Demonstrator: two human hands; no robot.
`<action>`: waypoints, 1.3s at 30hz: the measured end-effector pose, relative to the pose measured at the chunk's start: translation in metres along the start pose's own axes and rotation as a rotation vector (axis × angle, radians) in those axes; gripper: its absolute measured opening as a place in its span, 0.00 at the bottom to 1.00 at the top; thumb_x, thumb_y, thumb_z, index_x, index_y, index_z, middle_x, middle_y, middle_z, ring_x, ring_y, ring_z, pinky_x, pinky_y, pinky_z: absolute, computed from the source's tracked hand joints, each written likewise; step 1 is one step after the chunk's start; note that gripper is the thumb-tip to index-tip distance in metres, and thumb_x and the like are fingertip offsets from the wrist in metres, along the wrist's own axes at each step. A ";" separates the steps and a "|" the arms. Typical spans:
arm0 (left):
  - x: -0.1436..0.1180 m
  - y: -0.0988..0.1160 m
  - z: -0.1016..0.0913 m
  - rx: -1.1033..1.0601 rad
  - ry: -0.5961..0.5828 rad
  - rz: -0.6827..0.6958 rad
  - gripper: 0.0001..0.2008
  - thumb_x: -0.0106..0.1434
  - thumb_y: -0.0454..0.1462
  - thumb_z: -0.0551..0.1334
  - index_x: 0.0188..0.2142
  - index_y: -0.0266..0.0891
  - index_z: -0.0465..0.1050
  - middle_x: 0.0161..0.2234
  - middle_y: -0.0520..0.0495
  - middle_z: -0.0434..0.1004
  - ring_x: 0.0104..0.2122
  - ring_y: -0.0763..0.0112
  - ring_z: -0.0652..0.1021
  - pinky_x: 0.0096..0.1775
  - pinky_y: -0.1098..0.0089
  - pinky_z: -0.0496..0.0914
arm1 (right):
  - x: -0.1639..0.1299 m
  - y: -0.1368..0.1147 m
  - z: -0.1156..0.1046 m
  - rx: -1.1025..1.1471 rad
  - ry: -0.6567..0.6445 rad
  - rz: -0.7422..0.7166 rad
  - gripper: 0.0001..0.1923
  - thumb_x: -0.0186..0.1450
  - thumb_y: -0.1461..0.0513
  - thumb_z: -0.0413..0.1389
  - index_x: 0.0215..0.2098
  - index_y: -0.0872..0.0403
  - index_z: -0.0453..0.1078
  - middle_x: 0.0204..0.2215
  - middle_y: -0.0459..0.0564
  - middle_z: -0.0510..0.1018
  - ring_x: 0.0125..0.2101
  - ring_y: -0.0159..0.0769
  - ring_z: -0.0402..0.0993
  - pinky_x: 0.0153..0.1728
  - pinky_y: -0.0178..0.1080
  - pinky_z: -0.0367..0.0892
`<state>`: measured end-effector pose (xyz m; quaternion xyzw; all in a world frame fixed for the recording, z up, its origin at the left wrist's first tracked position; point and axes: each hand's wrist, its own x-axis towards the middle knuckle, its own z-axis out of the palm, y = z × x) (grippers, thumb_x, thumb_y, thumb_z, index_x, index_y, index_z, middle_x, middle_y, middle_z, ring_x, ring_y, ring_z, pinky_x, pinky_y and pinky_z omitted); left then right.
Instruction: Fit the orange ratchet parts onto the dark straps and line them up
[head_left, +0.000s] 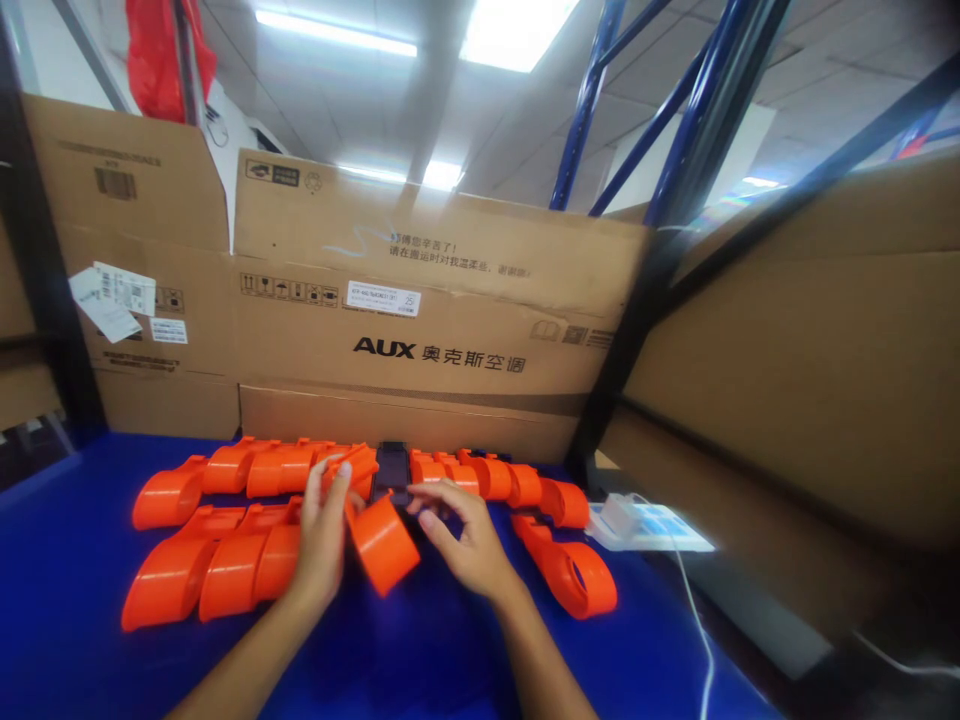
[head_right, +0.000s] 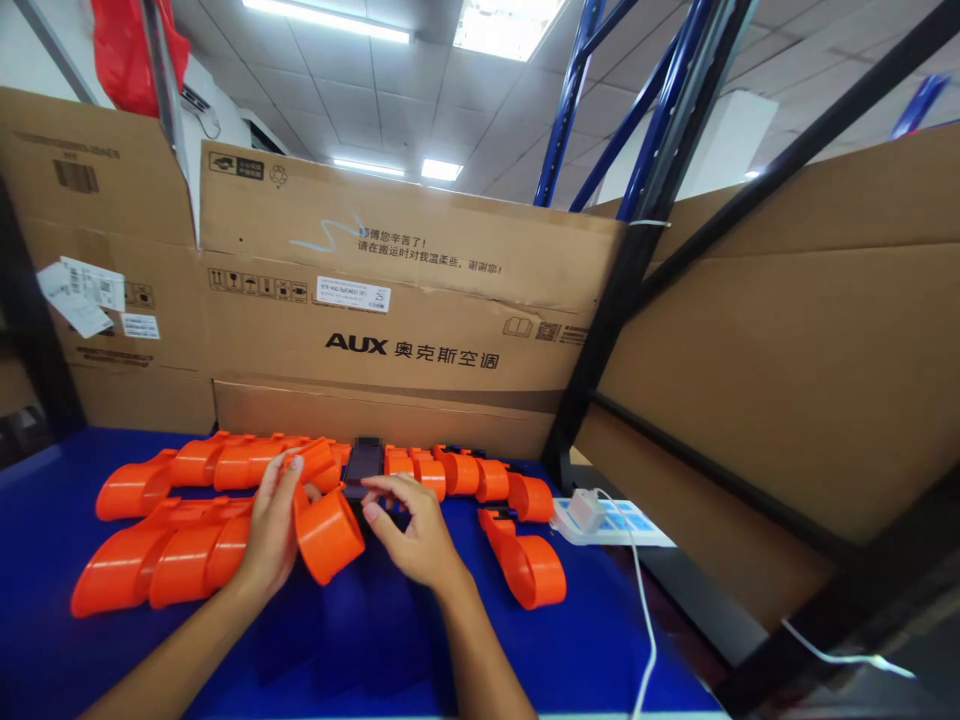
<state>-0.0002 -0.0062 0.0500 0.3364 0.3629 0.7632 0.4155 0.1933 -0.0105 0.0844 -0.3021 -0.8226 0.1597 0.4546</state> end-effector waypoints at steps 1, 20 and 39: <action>0.000 -0.001 0.001 0.010 0.017 0.011 0.27 0.57 0.54 0.66 0.51 0.45 0.65 0.24 0.56 0.72 0.19 0.72 0.73 0.21 0.74 0.67 | -0.001 -0.003 0.001 0.009 -0.014 -0.037 0.23 0.69 0.49 0.52 0.56 0.52 0.70 0.41 0.53 0.81 0.38 0.41 0.77 0.39 0.40 0.71; -0.012 0.009 0.004 0.029 -0.254 -0.095 0.22 0.64 0.54 0.58 0.48 0.39 0.66 0.34 0.43 0.80 0.26 0.68 0.77 0.21 0.74 0.70 | -0.029 -0.026 -0.077 -0.837 0.259 0.623 0.27 0.67 0.45 0.50 0.53 0.54 0.72 0.38 0.59 0.82 0.39 0.54 0.79 0.39 0.48 0.71; -0.009 0.004 0.001 0.045 -0.281 -0.168 0.18 0.58 0.50 0.66 0.36 0.38 0.72 0.28 0.47 0.77 0.23 0.73 0.73 0.20 0.77 0.64 | -0.068 -0.011 -0.103 -1.171 0.081 0.846 0.25 0.70 0.49 0.45 0.55 0.53 0.71 0.48 0.62 0.77 0.50 0.60 0.71 0.43 0.55 0.66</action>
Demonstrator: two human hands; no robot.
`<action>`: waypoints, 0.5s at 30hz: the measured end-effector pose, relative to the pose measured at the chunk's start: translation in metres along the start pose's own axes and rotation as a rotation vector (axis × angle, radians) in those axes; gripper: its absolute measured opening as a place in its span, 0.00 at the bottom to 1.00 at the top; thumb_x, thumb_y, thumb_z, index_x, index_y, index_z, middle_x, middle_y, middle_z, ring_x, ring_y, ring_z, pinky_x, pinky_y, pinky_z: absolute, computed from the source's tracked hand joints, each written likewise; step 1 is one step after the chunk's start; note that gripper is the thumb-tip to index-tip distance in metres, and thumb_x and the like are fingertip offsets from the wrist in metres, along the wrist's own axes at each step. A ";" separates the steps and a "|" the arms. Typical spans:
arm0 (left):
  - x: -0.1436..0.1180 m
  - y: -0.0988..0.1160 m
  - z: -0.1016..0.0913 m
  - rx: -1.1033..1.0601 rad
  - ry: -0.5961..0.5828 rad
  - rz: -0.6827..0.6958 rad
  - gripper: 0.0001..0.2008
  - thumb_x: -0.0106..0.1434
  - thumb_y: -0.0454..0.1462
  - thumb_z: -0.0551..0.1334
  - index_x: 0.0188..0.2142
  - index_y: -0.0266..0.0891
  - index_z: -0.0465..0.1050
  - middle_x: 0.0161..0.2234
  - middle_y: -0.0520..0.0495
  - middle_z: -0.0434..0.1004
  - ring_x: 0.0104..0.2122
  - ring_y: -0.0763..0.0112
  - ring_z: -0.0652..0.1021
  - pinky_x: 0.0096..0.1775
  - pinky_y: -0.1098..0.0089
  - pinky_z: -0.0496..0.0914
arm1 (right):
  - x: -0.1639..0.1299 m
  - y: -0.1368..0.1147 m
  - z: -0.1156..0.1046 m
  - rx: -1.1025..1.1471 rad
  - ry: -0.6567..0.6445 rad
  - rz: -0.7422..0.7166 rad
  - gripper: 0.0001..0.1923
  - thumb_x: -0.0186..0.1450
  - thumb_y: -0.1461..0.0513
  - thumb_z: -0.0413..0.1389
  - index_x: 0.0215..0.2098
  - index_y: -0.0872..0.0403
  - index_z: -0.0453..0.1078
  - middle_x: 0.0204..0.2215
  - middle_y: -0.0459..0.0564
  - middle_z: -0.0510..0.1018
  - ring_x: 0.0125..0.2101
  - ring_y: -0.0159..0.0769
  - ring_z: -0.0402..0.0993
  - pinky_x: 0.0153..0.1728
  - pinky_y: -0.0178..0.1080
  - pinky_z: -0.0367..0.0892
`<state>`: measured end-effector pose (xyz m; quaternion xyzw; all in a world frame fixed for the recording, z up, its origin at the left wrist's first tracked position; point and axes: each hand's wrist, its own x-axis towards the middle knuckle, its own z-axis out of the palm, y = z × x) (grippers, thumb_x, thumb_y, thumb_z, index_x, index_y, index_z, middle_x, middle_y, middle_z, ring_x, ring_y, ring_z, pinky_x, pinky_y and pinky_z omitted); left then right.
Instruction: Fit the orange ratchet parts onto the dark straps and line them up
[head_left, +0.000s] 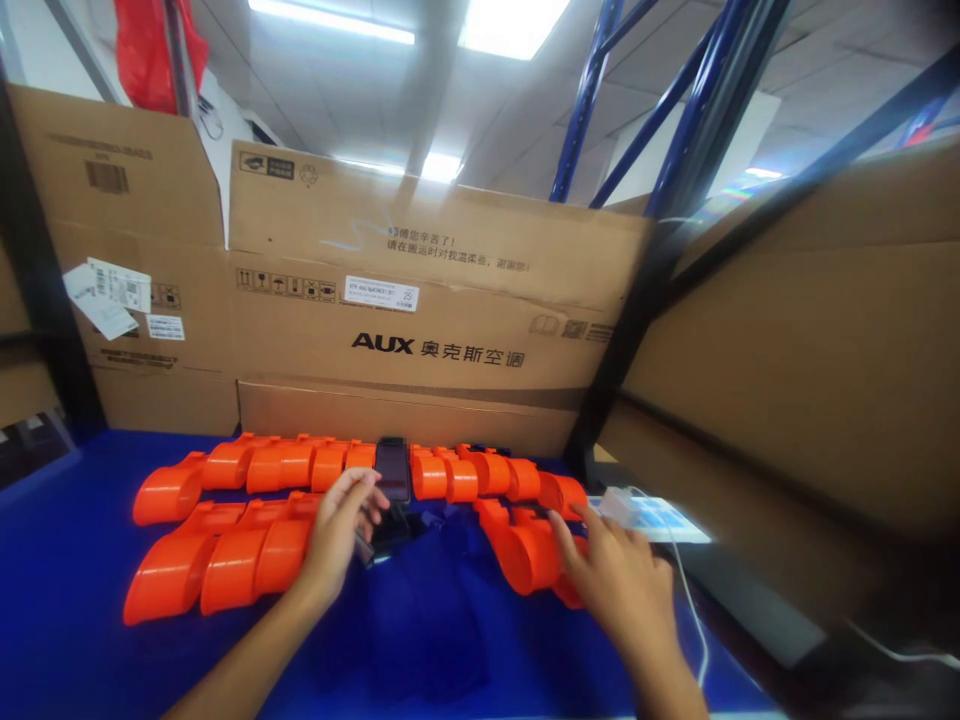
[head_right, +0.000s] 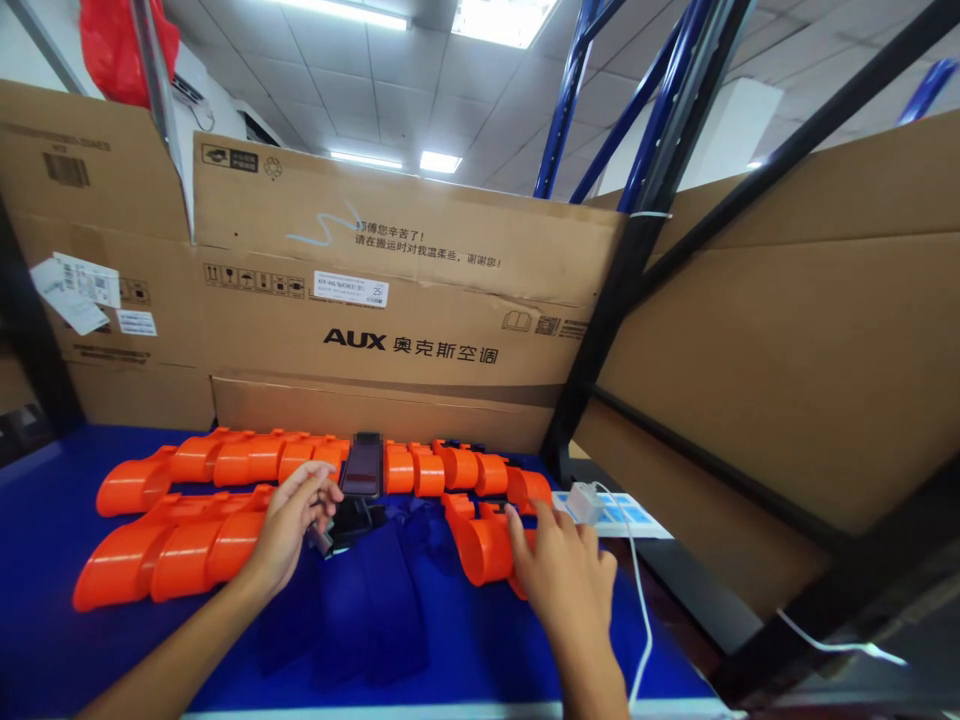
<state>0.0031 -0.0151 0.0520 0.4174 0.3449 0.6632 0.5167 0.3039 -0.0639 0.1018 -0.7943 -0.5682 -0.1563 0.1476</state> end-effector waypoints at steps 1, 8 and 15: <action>0.000 0.000 0.001 0.008 -0.002 -0.005 0.18 0.58 0.50 0.66 0.36 0.38 0.72 0.28 0.48 0.77 0.22 0.73 0.73 0.20 0.77 0.64 | 0.002 0.005 -0.001 0.010 -0.086 0.006 0.26 0.69 0.47 0.45 0.55 0.53 0.71 0.46 0.62 0.79 0.48 0.60 0.72 0.43 0.54 0.66; -0.002 0.002 0.003 0.011 -0.024 -0.045 0.19 0.55 0.51 0.67 0.37 0.38 0.73 0.25 0.50 0.76 0.18 0.76 0.71 0.17 0.78 0.60 | 0.007 0.012 -0.007 0.147 -0.286 0.046 0.28 0.67 0.44 0.45 0.53 0.51 0.72 0.36 0.60 0.82 0.39 0.55 0.79 0.35 0.46 0.68; 0.000 -0.001 0.002 0.022 -0.036 -0.085 0.19 0.57 0.50 0.65 0.39 0.39 0.71 0.25 0.51 0.76 0.16 0.77 0.70 0.16 0.79 0.58 | 0.004 0.006 -0.030 0.091 -0.225 0.098 0.25 0.61 0.42 0.50 0.43 0.47 0.77 0.33 0.59 0.82 0.34 0.57 0.80 0.31 0.48 0.68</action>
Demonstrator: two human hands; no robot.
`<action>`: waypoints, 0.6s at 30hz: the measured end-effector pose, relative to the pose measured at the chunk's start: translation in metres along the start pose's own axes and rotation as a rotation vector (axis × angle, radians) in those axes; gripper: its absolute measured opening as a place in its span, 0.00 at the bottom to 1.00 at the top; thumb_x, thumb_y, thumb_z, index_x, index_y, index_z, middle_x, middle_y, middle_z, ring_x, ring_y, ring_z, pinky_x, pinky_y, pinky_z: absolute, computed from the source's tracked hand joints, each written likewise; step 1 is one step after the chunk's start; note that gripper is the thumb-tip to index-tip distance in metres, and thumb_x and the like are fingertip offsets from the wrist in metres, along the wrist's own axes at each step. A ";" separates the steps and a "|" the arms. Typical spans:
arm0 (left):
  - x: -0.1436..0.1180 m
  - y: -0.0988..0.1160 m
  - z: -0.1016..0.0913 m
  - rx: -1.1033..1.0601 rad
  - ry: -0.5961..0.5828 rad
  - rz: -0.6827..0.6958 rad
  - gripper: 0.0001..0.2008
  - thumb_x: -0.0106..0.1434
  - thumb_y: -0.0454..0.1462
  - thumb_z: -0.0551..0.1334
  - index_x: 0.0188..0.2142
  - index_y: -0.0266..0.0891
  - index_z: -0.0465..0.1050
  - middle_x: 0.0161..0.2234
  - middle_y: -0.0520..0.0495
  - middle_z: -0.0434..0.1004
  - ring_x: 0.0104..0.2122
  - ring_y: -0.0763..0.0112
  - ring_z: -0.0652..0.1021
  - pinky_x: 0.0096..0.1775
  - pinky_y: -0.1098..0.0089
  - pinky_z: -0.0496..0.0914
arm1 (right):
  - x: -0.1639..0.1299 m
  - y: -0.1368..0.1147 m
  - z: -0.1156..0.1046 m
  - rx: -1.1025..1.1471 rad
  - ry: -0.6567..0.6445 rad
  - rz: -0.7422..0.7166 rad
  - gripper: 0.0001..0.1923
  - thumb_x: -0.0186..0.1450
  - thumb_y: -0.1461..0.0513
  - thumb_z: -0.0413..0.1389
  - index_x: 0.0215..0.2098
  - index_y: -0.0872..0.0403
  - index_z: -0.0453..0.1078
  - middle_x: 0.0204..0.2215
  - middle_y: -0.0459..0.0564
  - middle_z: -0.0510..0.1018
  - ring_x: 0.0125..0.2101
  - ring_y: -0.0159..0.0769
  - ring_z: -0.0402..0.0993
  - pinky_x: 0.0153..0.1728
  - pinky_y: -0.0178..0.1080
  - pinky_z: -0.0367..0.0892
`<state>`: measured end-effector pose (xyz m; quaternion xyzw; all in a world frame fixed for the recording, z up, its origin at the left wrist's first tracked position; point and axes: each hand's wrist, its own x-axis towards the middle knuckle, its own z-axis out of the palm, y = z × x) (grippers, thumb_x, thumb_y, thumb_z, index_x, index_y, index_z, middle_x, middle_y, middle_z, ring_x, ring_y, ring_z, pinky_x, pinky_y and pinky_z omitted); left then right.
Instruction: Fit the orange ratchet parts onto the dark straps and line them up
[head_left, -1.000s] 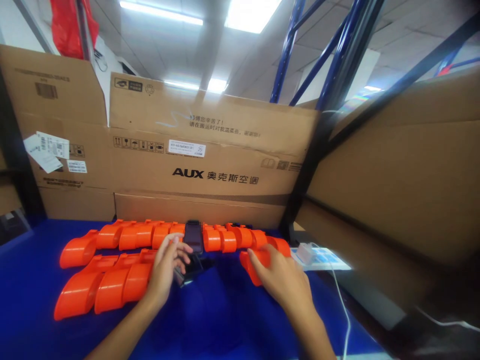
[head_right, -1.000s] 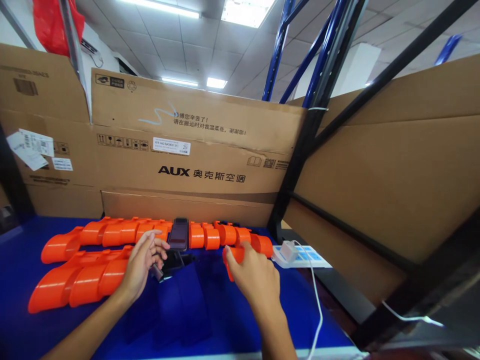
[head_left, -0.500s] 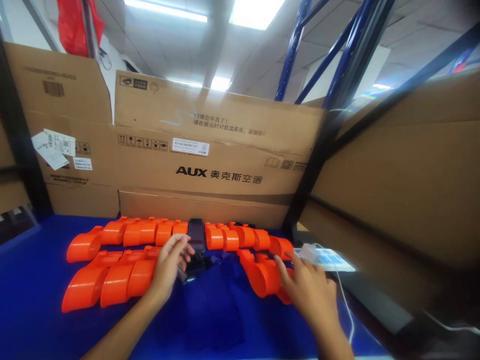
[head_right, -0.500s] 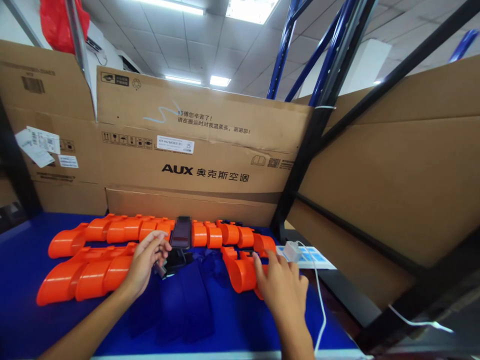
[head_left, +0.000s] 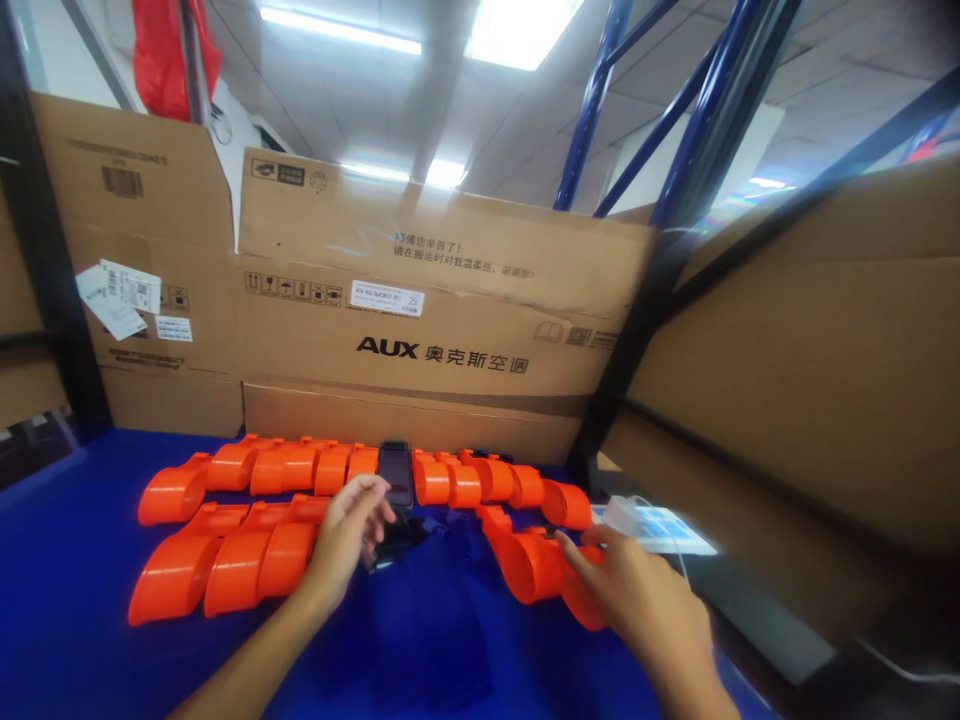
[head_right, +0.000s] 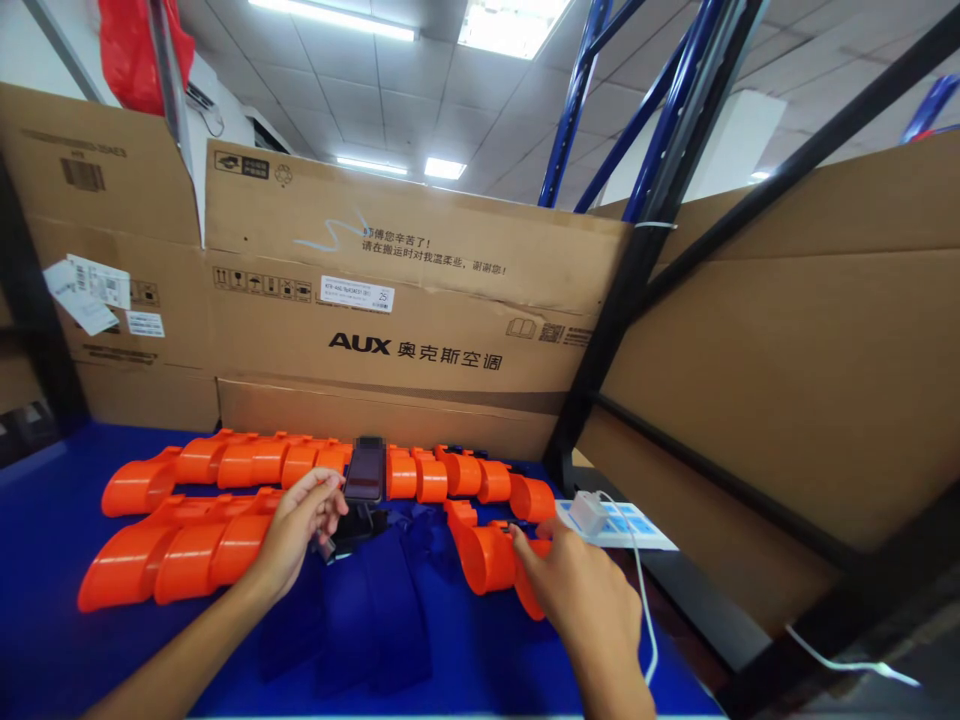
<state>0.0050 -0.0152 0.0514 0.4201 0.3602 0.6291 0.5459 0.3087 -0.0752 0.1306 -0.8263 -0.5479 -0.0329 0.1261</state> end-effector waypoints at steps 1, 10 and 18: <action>0.000 0.000 0.000 -0.001 -0.004 -0.002 0.18 0.57 0.50 0.65 0.39 0.39 0.71 0.25 0.51 0.76 0.16 0.77 0.69 0.16 0.79 0.57 | -0.001 0.000 -0.004 -0.015 0.008 0.008 0.26 0.61 0.40 0.50 0.42 0.47 0.78 0.32 0.59 0.82 0.34 0.58 0.80 0.31 0.48 0.68; 0.000 0.000 0.002 0.002 -0.029 -0.033 0.19 0.56 0.51 0.65 0.39 0.40 0.72 0.24 0.52 0.76 0.15 0.77 0.69 0.15 0.79 0.58 | -0.008 -0.004 -0.048 -0.025 0.200 0.038 0.28 0.57 0.38 0.52 0.39 0.47 0.77 0.27 0.58 0.81 0.28 0.57 0.79 0.25 0.46 0.66; 0.001 -0.003 0.004 0.058 -0.210 -0.070 0.20 0.56 0.50 0.66 0.40 0.37 0.75 0.28 0.45 0.79 0.16 0.75 0.71 0.15 0.77 0.59 | -0.037 -0.048 -0.055 0.200 0.431 -0.215 0.24 0.61 0.40 0.52 0.39 0.47 0.74 0.27 0.54 0.81 0.29 0.51 0.78 0.28 0.43 0.66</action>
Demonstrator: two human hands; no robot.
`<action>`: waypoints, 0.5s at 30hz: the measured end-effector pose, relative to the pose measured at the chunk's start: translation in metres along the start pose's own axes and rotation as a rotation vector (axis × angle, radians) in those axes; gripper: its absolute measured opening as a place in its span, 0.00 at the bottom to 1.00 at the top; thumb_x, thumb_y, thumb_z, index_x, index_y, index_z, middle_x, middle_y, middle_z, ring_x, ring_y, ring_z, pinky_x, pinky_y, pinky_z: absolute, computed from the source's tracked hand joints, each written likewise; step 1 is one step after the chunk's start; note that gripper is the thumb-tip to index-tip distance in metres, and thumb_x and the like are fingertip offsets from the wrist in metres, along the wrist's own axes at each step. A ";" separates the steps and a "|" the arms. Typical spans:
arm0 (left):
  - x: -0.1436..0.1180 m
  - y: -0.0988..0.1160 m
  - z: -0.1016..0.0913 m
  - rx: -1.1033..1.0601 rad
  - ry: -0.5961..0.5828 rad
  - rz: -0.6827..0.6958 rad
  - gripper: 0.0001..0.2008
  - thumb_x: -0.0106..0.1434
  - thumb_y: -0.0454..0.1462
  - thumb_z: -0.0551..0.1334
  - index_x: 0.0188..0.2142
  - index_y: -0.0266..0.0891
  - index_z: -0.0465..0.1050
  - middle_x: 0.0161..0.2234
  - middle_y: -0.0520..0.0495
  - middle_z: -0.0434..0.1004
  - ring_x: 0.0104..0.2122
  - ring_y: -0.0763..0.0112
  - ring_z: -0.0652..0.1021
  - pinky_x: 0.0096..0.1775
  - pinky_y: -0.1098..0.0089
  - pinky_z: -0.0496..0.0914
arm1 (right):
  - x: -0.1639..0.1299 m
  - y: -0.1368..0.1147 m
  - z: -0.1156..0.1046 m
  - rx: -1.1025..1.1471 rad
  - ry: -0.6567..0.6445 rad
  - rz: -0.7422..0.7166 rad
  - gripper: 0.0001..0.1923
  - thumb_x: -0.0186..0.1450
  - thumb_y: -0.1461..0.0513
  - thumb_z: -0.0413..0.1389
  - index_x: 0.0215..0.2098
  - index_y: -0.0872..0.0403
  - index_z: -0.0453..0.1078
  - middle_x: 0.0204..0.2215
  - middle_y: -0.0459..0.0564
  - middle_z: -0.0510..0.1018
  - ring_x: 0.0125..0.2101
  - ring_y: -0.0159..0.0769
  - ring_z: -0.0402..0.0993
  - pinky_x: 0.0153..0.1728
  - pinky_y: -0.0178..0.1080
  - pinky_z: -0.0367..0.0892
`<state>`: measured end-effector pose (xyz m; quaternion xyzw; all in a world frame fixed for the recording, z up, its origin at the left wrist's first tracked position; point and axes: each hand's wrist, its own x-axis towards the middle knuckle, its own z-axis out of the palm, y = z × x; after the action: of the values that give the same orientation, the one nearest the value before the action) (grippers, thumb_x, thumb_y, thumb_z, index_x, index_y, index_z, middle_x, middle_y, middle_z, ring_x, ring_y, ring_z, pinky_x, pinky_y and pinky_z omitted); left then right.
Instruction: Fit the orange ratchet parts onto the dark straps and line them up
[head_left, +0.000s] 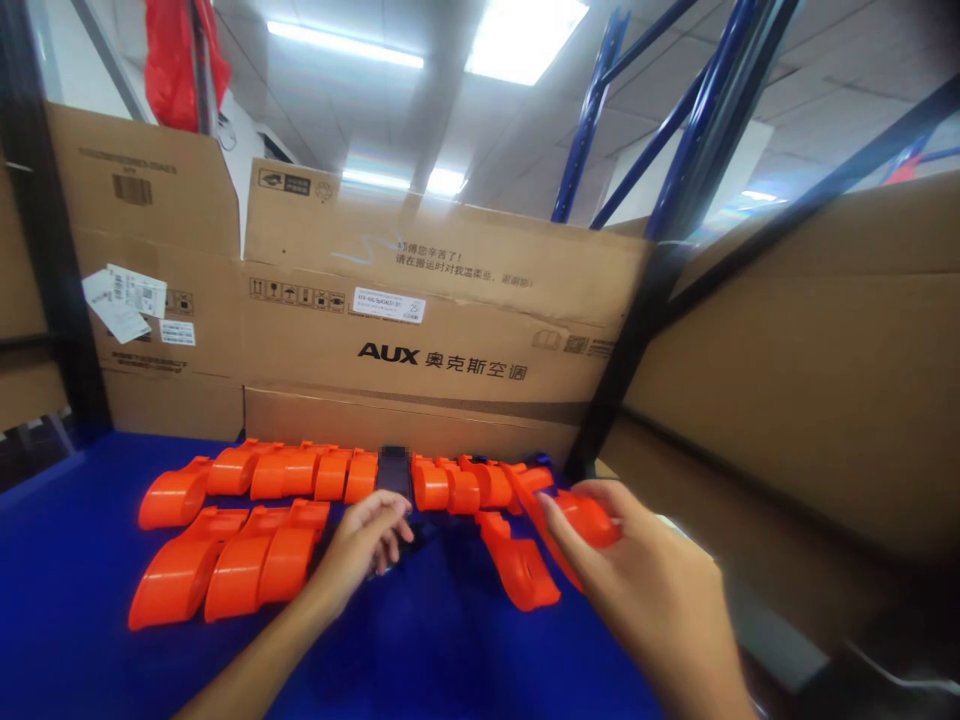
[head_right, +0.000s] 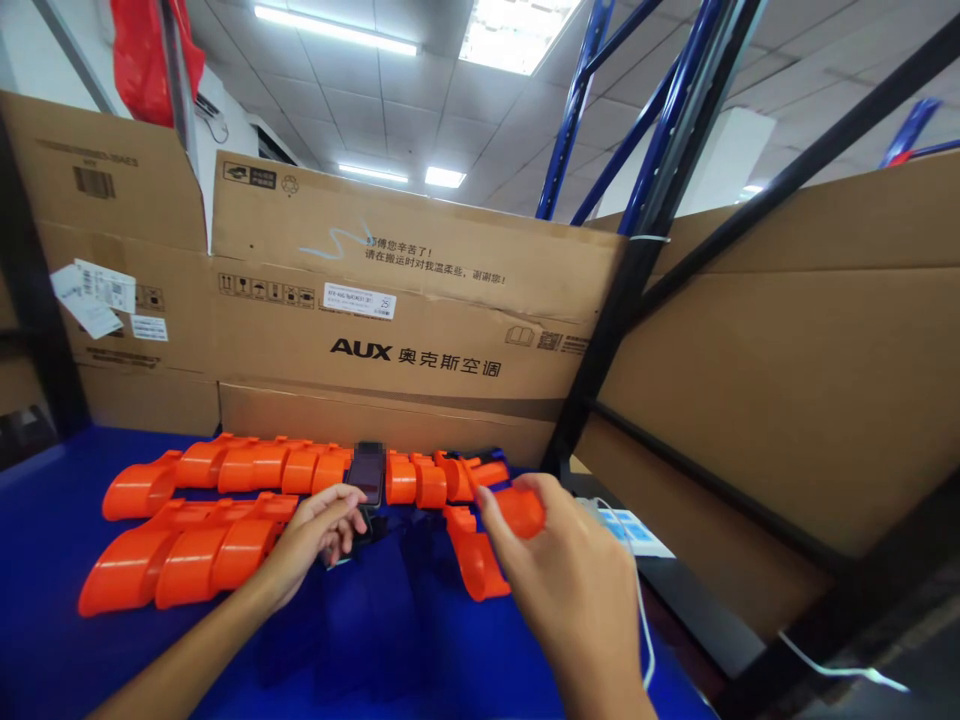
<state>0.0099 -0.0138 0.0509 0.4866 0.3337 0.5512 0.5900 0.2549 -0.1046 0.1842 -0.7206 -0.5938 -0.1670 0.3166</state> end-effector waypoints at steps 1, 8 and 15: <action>-0.001 0.001 0.001 0.006 -0.027 -0.007 0.21 0.56 0.50 0.67 0.42 0.37 0.75 0.30 0.43 0.80 0.18 0.74 0.72 0.16 0.77 0.60 | -0.004 -0.009 0.001 0.063 0.019 -0.046 0.23 0.61 0.40 0.52 0.39 0.47 0.74 0.28 0.53 0.82 0.30 0.50 0.78 0.30 0.43 0.66; -0.005 0.004 0.001 -0.053 -0.023 -0.028 0.24 0.59 0.54 0.63 0.43 0.37 0.75 0.31 0.41 0.81 0.22 0.69 0.77 0.17 0.77 0.60 | -0.023 -0.063 0.028 0.390 -0.001 -0.329 0.16 0.63 0.47 0.57 0.39 0.49 0.72 0.35 0.53 0.82 0.33 0.48 0.79 0.33 0.43 0.69; 0.000 0.002 -0.005 -0.156 0.137 -0.063 0.21 0.58 0.55 0.64 0.34 0.39 0.70 0.21 0.51 0.75 0.14 0.73 0.72 0.15 0.76 0.58 | -0.033 -0.082 0.059 0.526 -0.143 -0.421 0.14 0.65 0.52 0.57 0.44 0.51 0.70 0.39 0.54 0.80 0.37 0.47 0.78 0.35 0.42 0.69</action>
<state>0.0047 -0.0131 0.0509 0.3895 0.3443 0.5888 0.6189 0.1598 -0.0833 0.1413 -0.4860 -0.7729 -0.0190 0.4076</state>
